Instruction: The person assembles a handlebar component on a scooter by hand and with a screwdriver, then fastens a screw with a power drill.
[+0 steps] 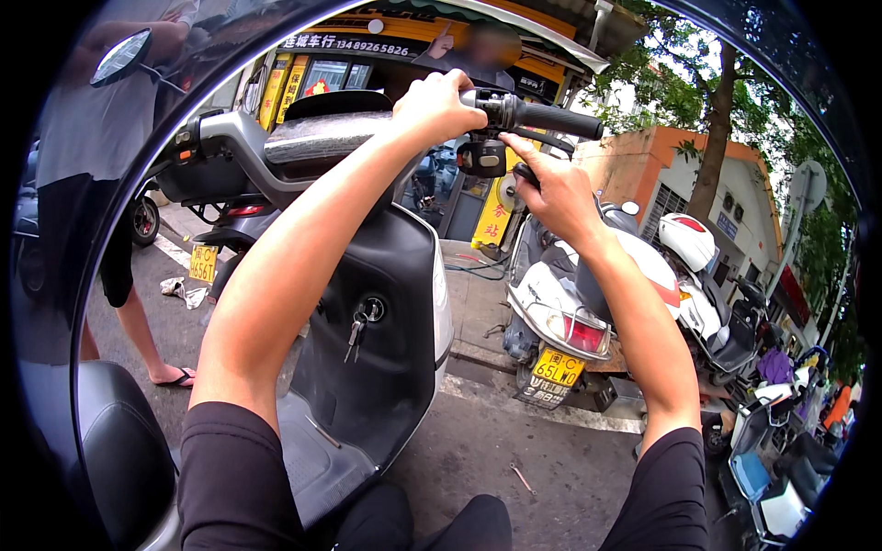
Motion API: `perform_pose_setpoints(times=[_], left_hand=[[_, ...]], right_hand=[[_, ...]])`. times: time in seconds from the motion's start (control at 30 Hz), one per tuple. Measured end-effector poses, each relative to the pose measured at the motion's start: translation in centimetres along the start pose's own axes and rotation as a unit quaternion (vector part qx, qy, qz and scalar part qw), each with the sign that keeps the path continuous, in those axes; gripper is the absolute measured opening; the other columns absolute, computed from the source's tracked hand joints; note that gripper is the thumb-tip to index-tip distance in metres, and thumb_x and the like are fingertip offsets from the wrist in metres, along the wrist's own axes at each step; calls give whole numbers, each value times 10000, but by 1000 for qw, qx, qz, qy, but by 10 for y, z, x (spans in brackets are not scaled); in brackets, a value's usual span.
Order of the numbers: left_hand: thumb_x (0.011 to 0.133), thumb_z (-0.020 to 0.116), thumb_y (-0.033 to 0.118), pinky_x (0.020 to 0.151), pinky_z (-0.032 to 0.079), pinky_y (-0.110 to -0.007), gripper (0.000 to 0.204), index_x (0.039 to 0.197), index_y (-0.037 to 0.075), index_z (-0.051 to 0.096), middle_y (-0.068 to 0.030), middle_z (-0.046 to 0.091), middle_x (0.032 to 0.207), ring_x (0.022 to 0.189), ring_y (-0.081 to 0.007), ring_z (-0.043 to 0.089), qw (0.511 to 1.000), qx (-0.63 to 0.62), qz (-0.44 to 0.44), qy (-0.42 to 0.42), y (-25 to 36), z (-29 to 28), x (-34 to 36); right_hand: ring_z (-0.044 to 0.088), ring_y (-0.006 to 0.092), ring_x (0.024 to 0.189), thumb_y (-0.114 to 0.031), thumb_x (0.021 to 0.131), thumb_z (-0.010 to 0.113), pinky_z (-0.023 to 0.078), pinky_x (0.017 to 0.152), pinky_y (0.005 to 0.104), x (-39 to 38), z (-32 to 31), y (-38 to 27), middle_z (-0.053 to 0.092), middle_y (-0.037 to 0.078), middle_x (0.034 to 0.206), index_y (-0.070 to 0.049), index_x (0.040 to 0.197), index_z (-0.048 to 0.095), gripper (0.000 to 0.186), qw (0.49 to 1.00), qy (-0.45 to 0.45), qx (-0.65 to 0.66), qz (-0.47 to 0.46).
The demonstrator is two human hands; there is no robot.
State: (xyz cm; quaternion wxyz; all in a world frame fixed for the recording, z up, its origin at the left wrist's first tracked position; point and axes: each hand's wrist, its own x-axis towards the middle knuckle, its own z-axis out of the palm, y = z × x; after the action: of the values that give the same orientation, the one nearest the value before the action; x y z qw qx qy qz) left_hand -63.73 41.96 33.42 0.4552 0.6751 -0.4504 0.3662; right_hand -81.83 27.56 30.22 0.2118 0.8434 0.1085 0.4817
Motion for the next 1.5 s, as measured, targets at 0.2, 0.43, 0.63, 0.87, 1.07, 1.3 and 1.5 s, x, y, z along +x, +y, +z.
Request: perform_pose_setpoints(times=[0.2, 0.43, 0.63, 0.87, 1.07, 1.3, 1.5], left_hand=[[697, 719, 442, 1017, 459, -433, 680, 1281, 117, 592, -159, 593, 1258, 1213, -320, 553, 1000, -17, -4, -7, -4, 1, -1], [690, 721, 443, 1013, 458, -433, 680, 1272, 114, 595, -165, 597, 1243, 1205, -320, 552, 1000, -17, 0, 4, -6, 0, -3], [677, 732, 462, 976, 474, -405, 674, 1233, 100, 618, -179, 638, 1180, 1124, -324, 610, 999, 18, 7, 36, -1, 0, -8], [673, 739, 453, 961, 481, -405, 660, 1224, 106, 627, -159, 637, 1176, 1117, -308, 609, 999, -1, 27, 34, -8, 3, -6], [670, 739, 448, 967, 477, -406, 664, 1225, 104, 627, -163, 623, 1182, 1131, -318, 585, 999, 4, 27, 29, -4, 2, -9], [673, 732, 439, 980, 470, -403, 654, 1228, 111, 619, -147, 612, 1194, 1141, -316, 567, 999, 6, 25, 42, -1, -2, -13], [677, 742, 446, 1001, 459, -423, 670, 1255, 136, 604, -159, 599, 1216, 1172, -326, 556, 999, 11, 27, 20, -5, -5, -16]], right_hand=[[670, 369, 819, -92, 806, 647, 530, 714, 460, 11, 4, -6, 688, 194, 967, -249, 1417, 488, 651, 999, -6, -48, -25], [683, 358, 818, -140, 795, 658, 543, 709, 475, 39, -18, -18, 698, 164, 879, -191, 1338, 494, 570, 987, -92, -132, -13], [678, 364, 862, -145, 802, 631, 534, 767, 476, 61, -32, -22, 694, 179, 923, -132, 1283, 537, 490, 967, -169, -187, -23], [671, 377, 930, -119, 794, 625, 529, 809, 486, 78, -32, -25, 700, 187, 957, -116, 1208, 579, 417, 964, -208, -165, -14], [671, 371, 900, -117, 802, 620, 530, 793, 489, 76, -33, -25, 698, 184, 942, -128, 1223, 578, 424, 966, -210, -150, 2], [664, 375, 874, -136, 799, 606, 518, 780, 476, 63, -31, -24, 691, 180, 904, -125, 1226, 588, 427, 973, -150, -172, -24], [668, 379, 839, -125, 811, 604, 520, 760, 469, 73, -28, -26, 683, 200, 884, -139, 1170, 613, 360, 976, -173, -130, 11]])
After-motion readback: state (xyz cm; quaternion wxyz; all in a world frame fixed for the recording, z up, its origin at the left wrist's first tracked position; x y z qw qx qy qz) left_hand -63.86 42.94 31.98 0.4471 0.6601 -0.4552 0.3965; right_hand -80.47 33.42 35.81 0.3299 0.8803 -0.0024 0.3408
